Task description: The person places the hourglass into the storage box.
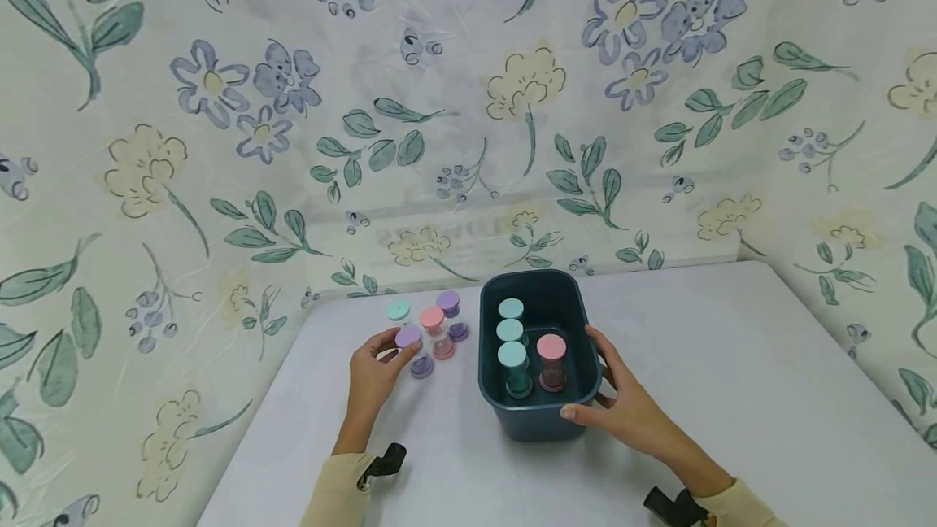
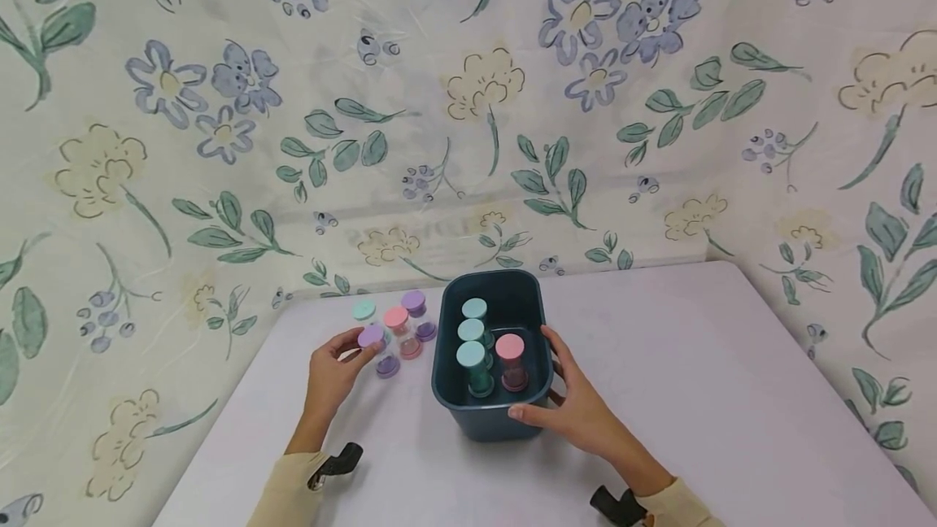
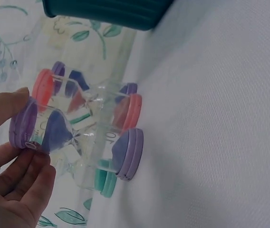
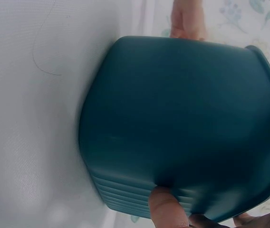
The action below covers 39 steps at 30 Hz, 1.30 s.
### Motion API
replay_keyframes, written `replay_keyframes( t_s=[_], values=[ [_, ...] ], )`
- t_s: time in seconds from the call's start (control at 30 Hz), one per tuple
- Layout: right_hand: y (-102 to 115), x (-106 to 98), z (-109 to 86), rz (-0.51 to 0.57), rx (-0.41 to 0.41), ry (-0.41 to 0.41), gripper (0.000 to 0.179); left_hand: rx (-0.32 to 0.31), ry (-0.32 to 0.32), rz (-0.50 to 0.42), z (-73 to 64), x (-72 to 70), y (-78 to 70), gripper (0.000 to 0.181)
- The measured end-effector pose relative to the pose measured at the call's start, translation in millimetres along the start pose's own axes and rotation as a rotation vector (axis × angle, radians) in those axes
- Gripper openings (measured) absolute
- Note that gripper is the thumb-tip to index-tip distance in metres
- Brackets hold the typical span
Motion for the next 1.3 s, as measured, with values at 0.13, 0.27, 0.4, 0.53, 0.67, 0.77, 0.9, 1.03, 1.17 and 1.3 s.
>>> replay_keyframes(
  t_s=[0.13,0.27,0.4,0.53,0.67,0.77,0.9,1.03,1.17,1.3],
  values=[
    [0,-1,0.6,-0.003,0.000,-0.001,0.113,0.023,-0.006,-0.019,1.6,0.2,1.1,0.049],
    [0,-1,1.3,0.001,-0.005,-0.001,0.113,0.030,-0.012,-0.021,2.0,-0.7,1.9,0.048],
    [1,0,1.4,0.009,-0.006,0.005,0.114,0.029,-0.024,-0.023,0.1,-2.4,0.6,0.048],
    [1,0,1.3,0.007,-0.009,0.004,0.113,0.039,-0.027,-0.026,-2.0,-3.7,-4.3,0.046],
    [1,-1,1.4,0.001,-0.011,0.000,0.113,0.062,-0.031,-0.024,-3.6,-5.3,-13.0,0.046],
    [0,-2,1.6,0.001,-0.014,-0.002,0.113,0.082,-0.035,-0.033,-5.0,-5.9,-21.2,0.045],
    [0,-2,2.1,0.008,-0.027,-0.006,0.112,0.104,-0.030,-0.064,-7.5,-5.2,-33.1,0.043],
    [-1,-3,2.5,0.002,-0.038,-0.011,0.112,0.143,-0.012,-0.107,-9.7,-2.2,-47.1,0.041],
    [-2,-3,2.8,-0.005,-0.033,-0.010,0.112,0.186,0.016,-0.144,-12.3,1.6,-62.4,0.038],
    [-2,-3,3.6,-0.009,-0.030,-0.007,0.112,0.211,0.046,-0.152,-15.5,5.1,-76.8,0.038]
  ],
)
Point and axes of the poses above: each hand's wrist, its own z-axis towards the middle knuckle, its own x-axis out of the palm, y = z × x, the point moved 5 cm from there along z, towards the middle knuckle, and after that the axes turned 13 degrees about -z, right-handed, at the moved point
